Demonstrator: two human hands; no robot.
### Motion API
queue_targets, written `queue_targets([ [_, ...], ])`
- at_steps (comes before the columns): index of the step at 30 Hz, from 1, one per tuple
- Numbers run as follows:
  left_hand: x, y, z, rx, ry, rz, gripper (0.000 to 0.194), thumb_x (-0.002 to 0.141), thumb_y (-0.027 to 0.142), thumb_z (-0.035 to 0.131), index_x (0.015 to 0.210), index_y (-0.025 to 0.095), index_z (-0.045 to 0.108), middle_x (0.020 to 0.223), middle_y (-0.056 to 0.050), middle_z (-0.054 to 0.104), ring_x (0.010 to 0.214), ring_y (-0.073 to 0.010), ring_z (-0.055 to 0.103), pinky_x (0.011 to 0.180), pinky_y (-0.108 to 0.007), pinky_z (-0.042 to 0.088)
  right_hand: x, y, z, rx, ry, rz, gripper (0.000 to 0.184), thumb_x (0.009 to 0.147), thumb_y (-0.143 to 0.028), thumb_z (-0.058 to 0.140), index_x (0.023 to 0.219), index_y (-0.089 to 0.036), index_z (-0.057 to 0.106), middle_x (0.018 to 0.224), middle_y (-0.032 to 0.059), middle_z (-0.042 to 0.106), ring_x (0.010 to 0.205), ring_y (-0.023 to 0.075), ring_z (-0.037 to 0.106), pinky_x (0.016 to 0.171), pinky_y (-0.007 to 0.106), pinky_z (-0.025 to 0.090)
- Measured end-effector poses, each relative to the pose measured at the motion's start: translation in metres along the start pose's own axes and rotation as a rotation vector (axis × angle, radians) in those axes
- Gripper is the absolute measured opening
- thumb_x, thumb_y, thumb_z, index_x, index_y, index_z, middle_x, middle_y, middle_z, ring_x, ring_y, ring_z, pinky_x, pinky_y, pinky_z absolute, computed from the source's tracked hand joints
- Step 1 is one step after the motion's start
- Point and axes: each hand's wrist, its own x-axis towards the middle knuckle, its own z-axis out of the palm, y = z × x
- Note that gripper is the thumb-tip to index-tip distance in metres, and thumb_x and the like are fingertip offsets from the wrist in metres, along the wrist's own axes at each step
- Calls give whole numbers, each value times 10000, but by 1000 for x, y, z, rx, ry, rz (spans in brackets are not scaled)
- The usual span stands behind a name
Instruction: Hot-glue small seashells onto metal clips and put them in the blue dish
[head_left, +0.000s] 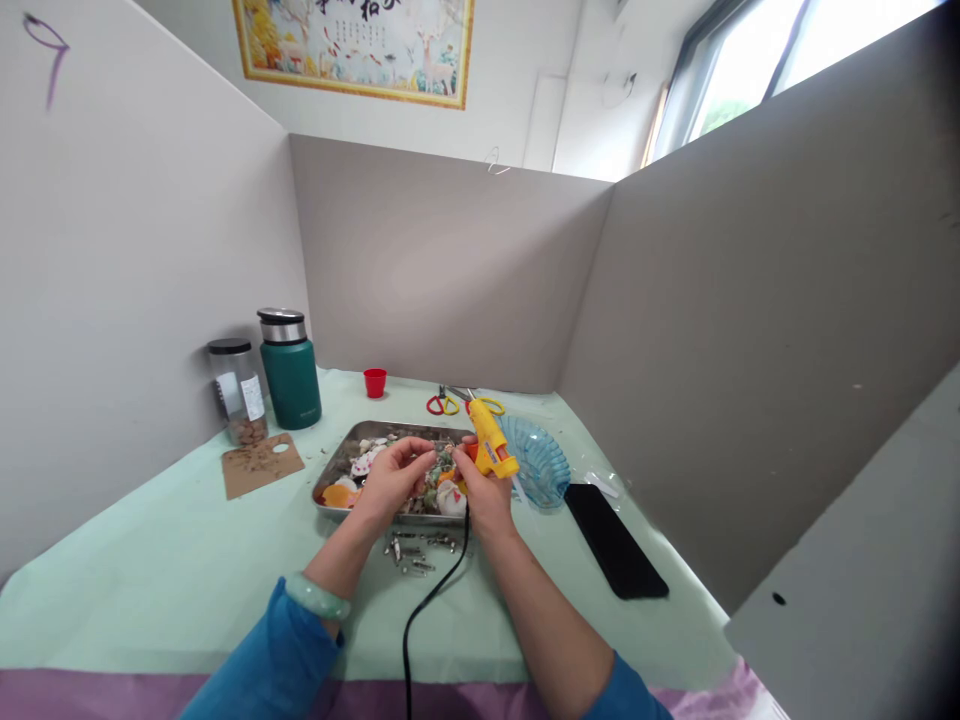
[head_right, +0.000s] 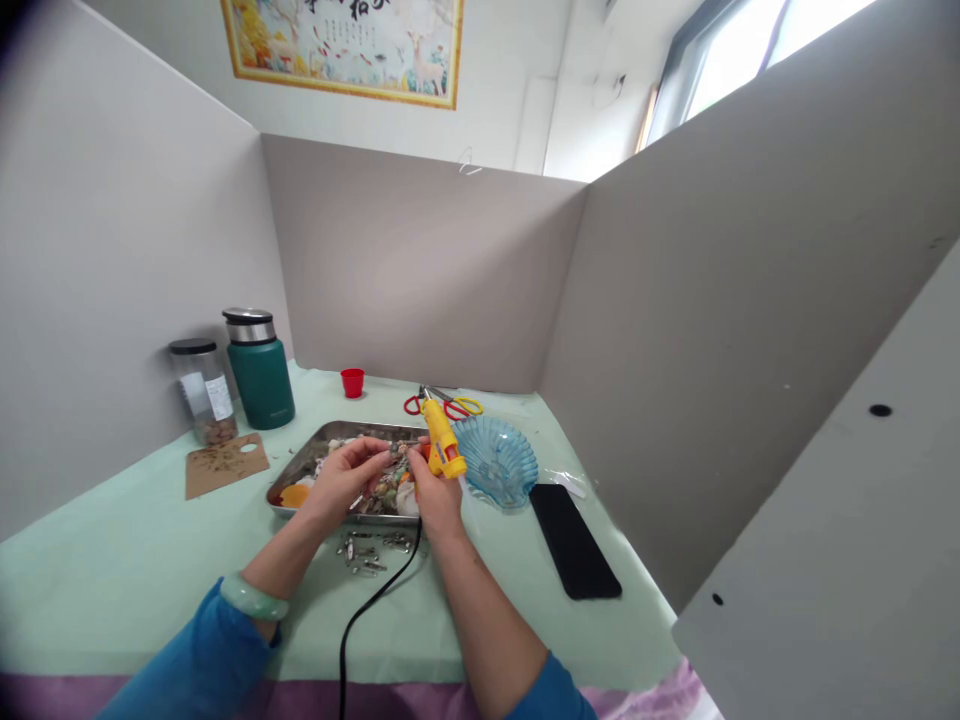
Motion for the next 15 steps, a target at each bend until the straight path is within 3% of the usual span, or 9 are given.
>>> queue_targets([
  [15,-3,6,0,-31,3,45,262,663,341,724,805,141,632,417,76,477,375,-57,387,403,-179,301,-1,-3,0,55,-26,8,274,657,-273,709,899,-204,599,751,-39,649,623,123,587,605,236,481],
])
